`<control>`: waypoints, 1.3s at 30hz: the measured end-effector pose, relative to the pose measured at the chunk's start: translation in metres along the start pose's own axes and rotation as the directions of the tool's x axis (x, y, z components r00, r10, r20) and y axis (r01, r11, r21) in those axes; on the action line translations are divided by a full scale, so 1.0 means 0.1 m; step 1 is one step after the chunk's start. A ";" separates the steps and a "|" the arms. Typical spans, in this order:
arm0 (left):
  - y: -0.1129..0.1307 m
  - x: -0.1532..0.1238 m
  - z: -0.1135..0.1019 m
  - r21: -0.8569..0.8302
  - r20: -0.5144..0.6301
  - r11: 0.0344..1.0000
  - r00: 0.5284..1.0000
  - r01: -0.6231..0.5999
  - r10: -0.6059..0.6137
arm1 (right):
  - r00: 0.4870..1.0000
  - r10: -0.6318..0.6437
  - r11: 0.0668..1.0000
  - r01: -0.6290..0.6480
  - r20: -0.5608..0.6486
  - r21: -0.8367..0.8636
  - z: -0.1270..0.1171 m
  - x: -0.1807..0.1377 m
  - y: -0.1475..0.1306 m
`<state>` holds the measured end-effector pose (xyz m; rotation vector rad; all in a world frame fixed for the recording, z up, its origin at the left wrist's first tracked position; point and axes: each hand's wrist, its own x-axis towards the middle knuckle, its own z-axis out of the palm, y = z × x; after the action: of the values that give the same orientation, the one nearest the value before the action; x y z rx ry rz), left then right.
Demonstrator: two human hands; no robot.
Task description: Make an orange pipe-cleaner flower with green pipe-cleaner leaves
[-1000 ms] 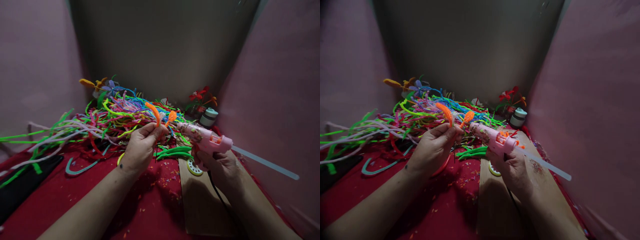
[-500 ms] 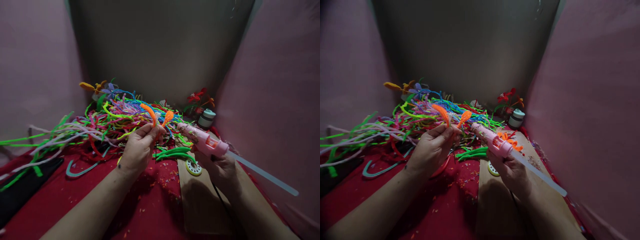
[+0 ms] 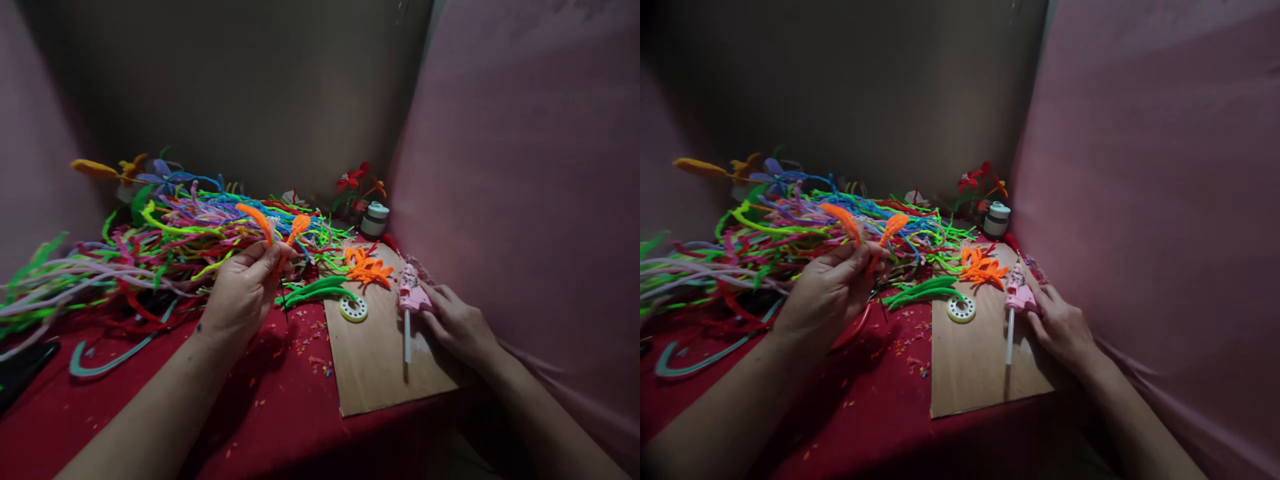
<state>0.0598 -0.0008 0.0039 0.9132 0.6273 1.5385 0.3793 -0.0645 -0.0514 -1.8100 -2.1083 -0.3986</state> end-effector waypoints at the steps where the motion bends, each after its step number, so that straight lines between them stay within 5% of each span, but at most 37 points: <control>1: -0.01 0.00 0.00 0.001 0.007 1.000 1.000 0.001 -0.001 | 0.999 0.019 0.998 -0.018 0.026 -0.061 0.00 -0.02 0.02; 11: -0.05 -0.01 0.00 -0.024 0.026 0.999 0.999 0.025 -0.024 | 0.987 0.034 0.995 -0.018 0.158 -0.098 0.03 0.02 0.22; 14: -0.04 -0.05 0.03 -0.069 0.071 0.996 0.996 0.049 -0.044 | 0.999 0.020 1.000 -0.020 0.040 -0.014 -0.15 0.10 0.02; 16: -0.03 -0.09 0.07 -0.083 0.102 0.993 0.992 0.081 -0.073 | 0.994 0.038 0.969 -0.012 -0.101 0.247 -0.29 0.20 -0.29; 18: -0.04 -0.14 0.10 -0.089 0.138 0.990 0.986 0.106 -0.093 | 0.999 0.009 0.776 0.021 -0.045 0.631 -0.38 0.35 -0.67; 21: -0.06 -0.20 0.13 -0.092 0.202 0.985 0.971 0.149 -0.128 | 0.987 0.048 0.251 -0.158 0.151 0.955 -0.39 0.59 -1.23; 23: -0.08 -0.21 0.14 -0.100 0.236 0.979 0.960 0.178 -0.150 | 0.972 0.037 -0.156 -0.225 0.233 0.962 -0.34 0.73 -1.48; 24: -0.09 -0.22 0.14 -0.105 0.253 0.976 0.954 0.192 -0.161 | 0.970 -0.010 -0.284 -0.236 0.243 0.929 -0.31 0.79 -1.56; 27: -0.12 -0.21 0.13 -0.128 0.286 0.969 0.943 0.213 -0.169 | 0.957 -0.096 -0.488 -0.286 0.275 0.825 -0.24 0.87 -1.68; 32: -0.11 -0.18 0.11 -0.111 0.266 0.980 0.955 0.165 -0.131 | 0.969 -0.010 -0.492 -0.218 0.245 0.843 -0.25 0.91 -1.67; 36: -0.05 -0.17 0.11 -0.003 0.186 0.996 0.979 0.089 -0.087 | 0.981 0.163 -0.338 -0.045 0.105 0.940 -0.36 0.90 -1.60; 39: -0.01 -0.17 0.10 0.081 0.140 0.995 0.988 0.053 -0.064 | 0.982 0.177 -0.232 -0.024 0.066 0.973 -0.43 0.86 -1.59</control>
<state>0.0693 -0.0185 0.0049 1.0447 0.6088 1.3907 0.2130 -0.0295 0.0247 -0.7192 -1.1535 1.0777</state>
